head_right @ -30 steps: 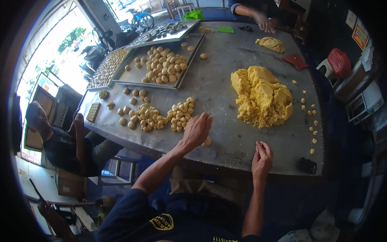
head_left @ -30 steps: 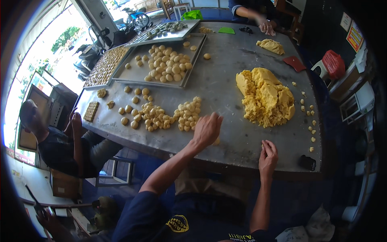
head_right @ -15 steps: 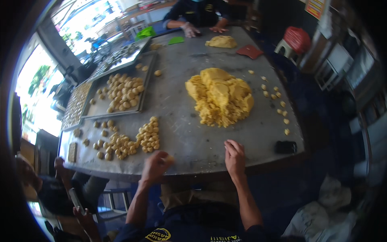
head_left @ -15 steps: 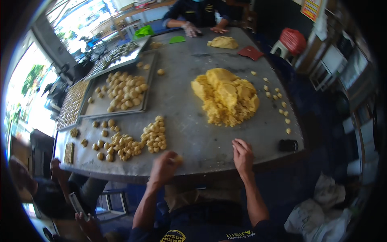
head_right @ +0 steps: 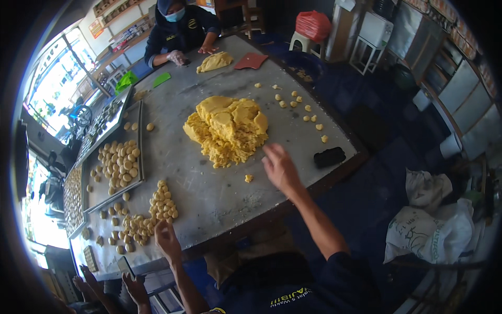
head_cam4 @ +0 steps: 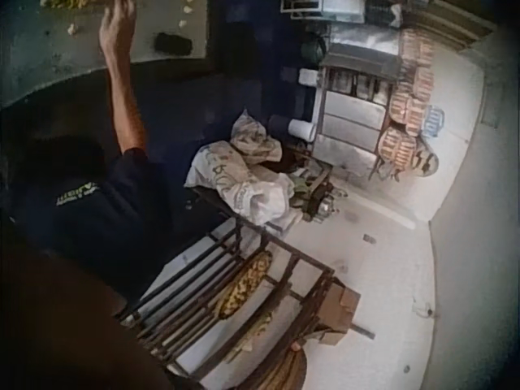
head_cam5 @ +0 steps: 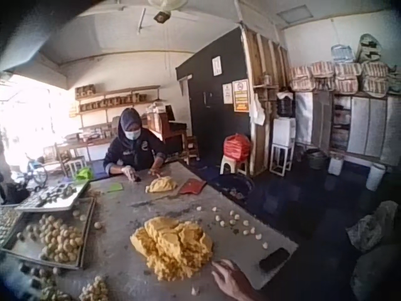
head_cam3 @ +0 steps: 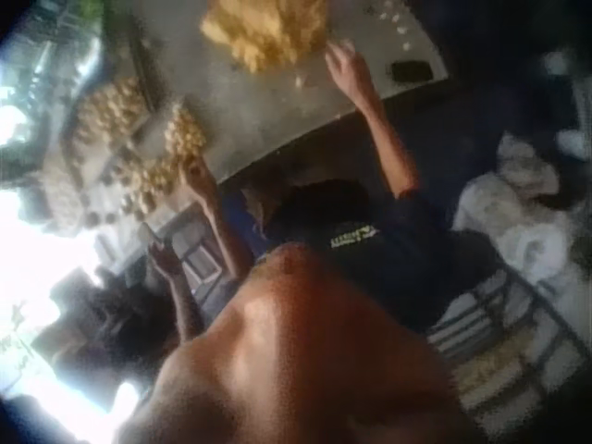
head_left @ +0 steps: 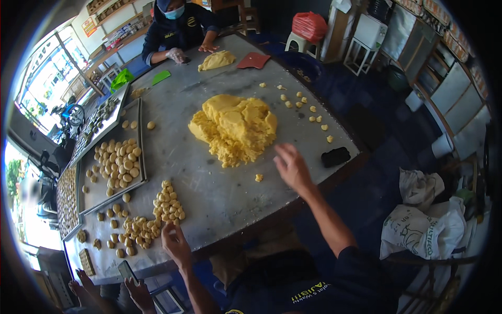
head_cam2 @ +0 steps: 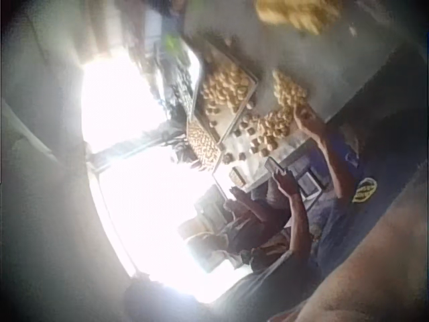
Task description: The person rolls and shapes small balls of yellow dough by hand on a metal table, placing them into a tray.
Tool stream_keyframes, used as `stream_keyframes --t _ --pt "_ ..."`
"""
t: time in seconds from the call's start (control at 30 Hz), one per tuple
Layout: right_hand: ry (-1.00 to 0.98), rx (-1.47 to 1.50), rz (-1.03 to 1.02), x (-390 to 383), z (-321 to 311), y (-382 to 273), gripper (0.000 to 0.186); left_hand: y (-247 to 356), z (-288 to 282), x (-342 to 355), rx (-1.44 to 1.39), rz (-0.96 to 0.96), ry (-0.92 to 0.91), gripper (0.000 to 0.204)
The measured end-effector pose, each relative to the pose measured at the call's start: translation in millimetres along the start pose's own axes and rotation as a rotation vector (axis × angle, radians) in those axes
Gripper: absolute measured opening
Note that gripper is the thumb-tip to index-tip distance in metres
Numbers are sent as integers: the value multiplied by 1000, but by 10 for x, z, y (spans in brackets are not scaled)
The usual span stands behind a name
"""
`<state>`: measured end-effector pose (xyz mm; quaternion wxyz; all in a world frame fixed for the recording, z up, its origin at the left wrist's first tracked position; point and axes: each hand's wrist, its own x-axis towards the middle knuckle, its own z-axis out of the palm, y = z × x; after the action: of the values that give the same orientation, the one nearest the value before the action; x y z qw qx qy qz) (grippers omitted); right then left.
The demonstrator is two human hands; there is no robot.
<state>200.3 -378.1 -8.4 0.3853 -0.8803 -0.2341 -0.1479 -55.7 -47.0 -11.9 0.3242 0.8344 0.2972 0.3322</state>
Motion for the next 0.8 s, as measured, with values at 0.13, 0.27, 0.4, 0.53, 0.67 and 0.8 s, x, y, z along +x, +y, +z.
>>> stream_keyframes --t 0.13,0.27,0.4,0.53,0.67,0.8 --pt "24 -420 143 326 -632 817 44 118 66 -366 45 -75 61 16" --pt "-179 -532 348 493 -1097 1228 53 153 174 -406 97 41 142 10" --pt "-167 -409 434 671 -1195 1404 38 132 197 -388 42 -8 99 7" --pt "2 -246 452 819 -990 1664 25 227 172 -372 63 4 60 6" --pt "81 -224 477 976 -793 1609 33 216 149 -374 54 -42 49 6" --pt "-62 -324 461 1061 -769 1738 46 242 169 -381 56 -40 54 5"
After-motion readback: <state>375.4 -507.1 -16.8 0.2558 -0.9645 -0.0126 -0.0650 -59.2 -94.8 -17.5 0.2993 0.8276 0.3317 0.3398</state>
